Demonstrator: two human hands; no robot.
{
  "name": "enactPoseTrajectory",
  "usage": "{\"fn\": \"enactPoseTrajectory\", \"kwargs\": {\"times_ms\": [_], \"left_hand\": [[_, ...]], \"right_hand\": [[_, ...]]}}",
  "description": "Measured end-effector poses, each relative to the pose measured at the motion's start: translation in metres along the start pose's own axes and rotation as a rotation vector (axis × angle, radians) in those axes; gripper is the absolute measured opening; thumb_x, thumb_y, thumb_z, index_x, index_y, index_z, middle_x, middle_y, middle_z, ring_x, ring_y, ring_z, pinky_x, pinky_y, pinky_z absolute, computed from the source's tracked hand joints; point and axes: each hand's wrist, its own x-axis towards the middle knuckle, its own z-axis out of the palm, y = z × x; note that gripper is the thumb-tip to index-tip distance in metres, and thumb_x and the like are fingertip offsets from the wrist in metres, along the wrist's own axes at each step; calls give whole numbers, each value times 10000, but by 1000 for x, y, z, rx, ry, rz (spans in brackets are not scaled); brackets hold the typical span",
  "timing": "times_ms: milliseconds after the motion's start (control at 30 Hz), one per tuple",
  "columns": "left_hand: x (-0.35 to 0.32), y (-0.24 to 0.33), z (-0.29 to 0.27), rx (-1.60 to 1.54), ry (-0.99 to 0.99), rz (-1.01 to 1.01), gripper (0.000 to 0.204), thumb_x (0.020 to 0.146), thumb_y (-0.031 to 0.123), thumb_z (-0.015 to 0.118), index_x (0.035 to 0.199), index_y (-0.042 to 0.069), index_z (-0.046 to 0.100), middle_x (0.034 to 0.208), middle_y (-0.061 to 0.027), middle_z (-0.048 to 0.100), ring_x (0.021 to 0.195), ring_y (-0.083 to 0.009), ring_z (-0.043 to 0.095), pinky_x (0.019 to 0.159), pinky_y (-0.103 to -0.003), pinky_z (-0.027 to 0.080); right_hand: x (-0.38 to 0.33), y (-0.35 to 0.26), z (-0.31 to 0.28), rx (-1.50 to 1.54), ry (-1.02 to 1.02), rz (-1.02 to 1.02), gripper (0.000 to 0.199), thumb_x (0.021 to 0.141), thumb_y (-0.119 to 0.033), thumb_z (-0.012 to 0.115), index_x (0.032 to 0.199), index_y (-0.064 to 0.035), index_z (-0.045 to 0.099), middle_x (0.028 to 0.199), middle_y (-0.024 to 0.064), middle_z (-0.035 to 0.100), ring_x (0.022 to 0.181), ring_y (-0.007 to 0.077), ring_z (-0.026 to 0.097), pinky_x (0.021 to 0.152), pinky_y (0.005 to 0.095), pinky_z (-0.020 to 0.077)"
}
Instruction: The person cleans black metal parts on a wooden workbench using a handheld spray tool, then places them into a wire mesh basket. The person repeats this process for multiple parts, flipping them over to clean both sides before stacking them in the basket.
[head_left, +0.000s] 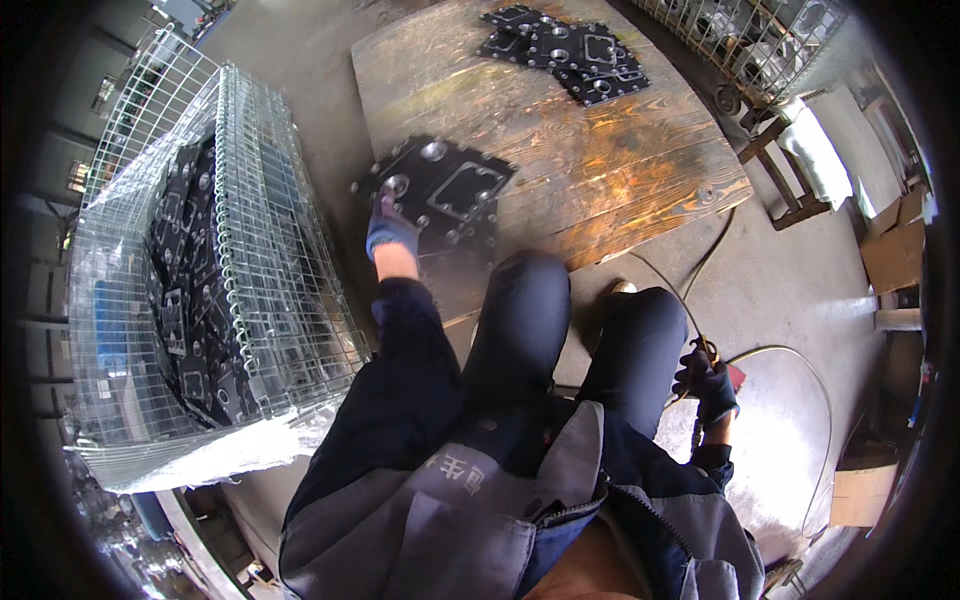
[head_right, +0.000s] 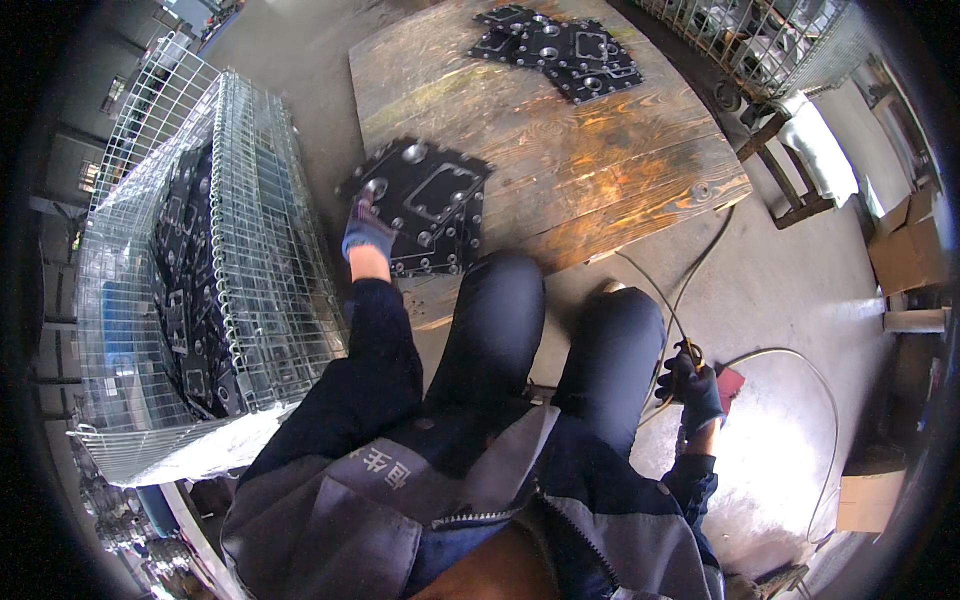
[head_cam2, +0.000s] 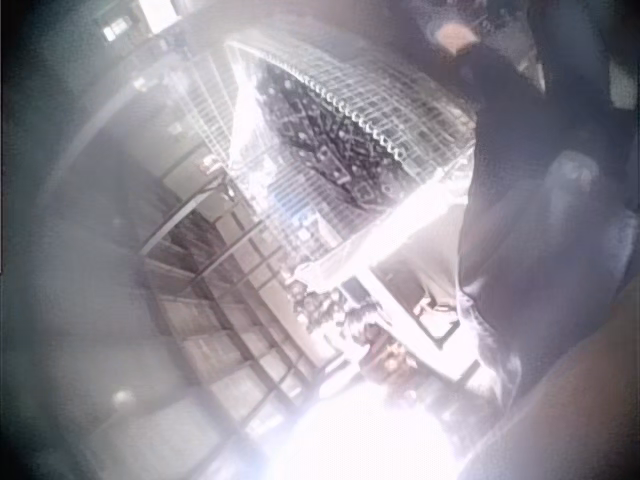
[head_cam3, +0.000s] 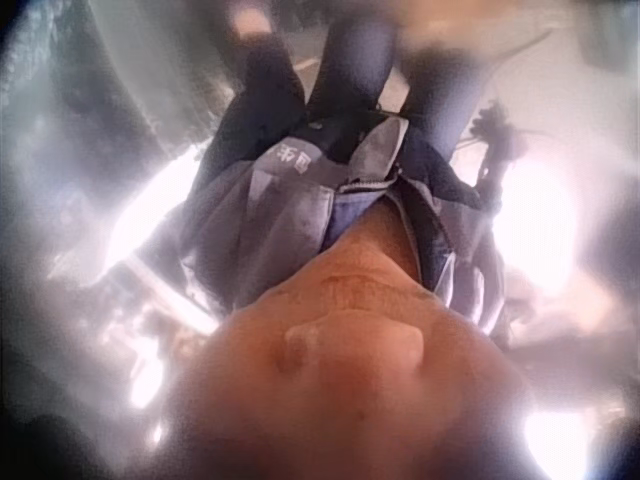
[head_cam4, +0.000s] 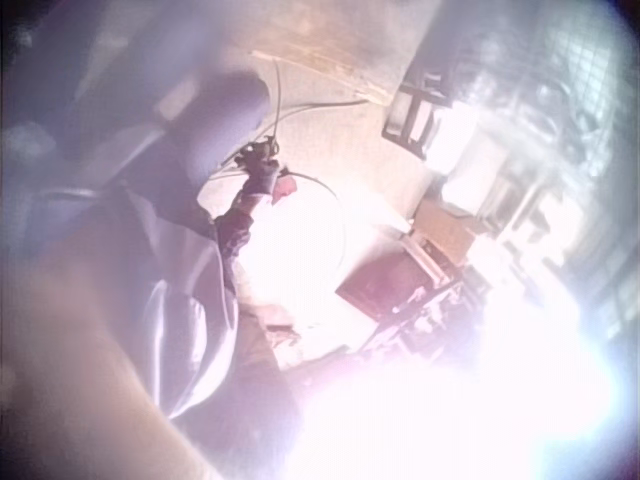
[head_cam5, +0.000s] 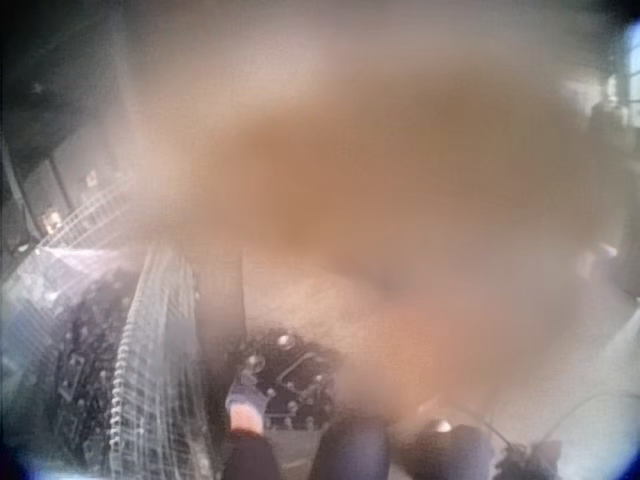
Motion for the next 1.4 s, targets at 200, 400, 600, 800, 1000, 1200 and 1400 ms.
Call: {"fn": "enactPoseTrajectory", "kwargs": {"times_ms": [200,400,600,800,1000,1200,1400], "left_hand": [[33,-66,-98,679,196,57,688,866,617,504,1261,59,583,1242,-184,594,1186,-338,545,950,-418,443],[54,-51,-106,1425,256,92,843,846,770,391,1057,15,701,1061,-237,676,1106,-400,598,889,-493,463],[125,-23,-94,2053,-35,300,605,932,547,415,1017,25,709,1077,-238,654,1015,-394,632,853,-486,492],[160,-4,96,1514,-126,1009,360,918,338,583,1081,32,678,1032,-222,687,914,-413,647,806,-456,511],[234,-81,330,403,-558,135,686,851,134,618,1474,190,338,1199,-140,598,1129,-260,532,986,-446,399],[336,-127,417,486,-421,121,621,929,461,575,1431,144,392,1244,-89,588,876,-159,499,788,-295,457],[430,-154,453,1,-345,-9,418,856,384,697,1177,155,560,1157,-29,537,1046,-231,499,866,-372,426]], "right_hand": [[30,-20,10,-26,-94,-105,316,960,-319,567,1009,-15,639,740,64,645,611,193,647,543,330,542],[90,-130,69,-66,-56,-226,384,934,-340,612,1166,-35,604,776,122,673,622,213,662,540,339,538],[172,-252,119,-93,96,-511,373,933,-367,615,1026,-9,661,749,74,663,582,180,630,491,302,493],[201,-190,80,-318,29,-273,301,938,-247,622,1070,24,637,720,81,655,575,175,631,511,315,514],[130,-88,30,21,2,-215,422,933,-352,631,1097,37,612,752,76,660,641,159,652,582,291,530],[100,-48,6,1,45,-43,551,921,-456,609,1106,63,574,785,102,666,683,175,655,666,302,543],[111,-38,14,148,94,-50,557,926,-454,600,1127,64,560,796,111,667,689,180,658,666,304,545]]}}
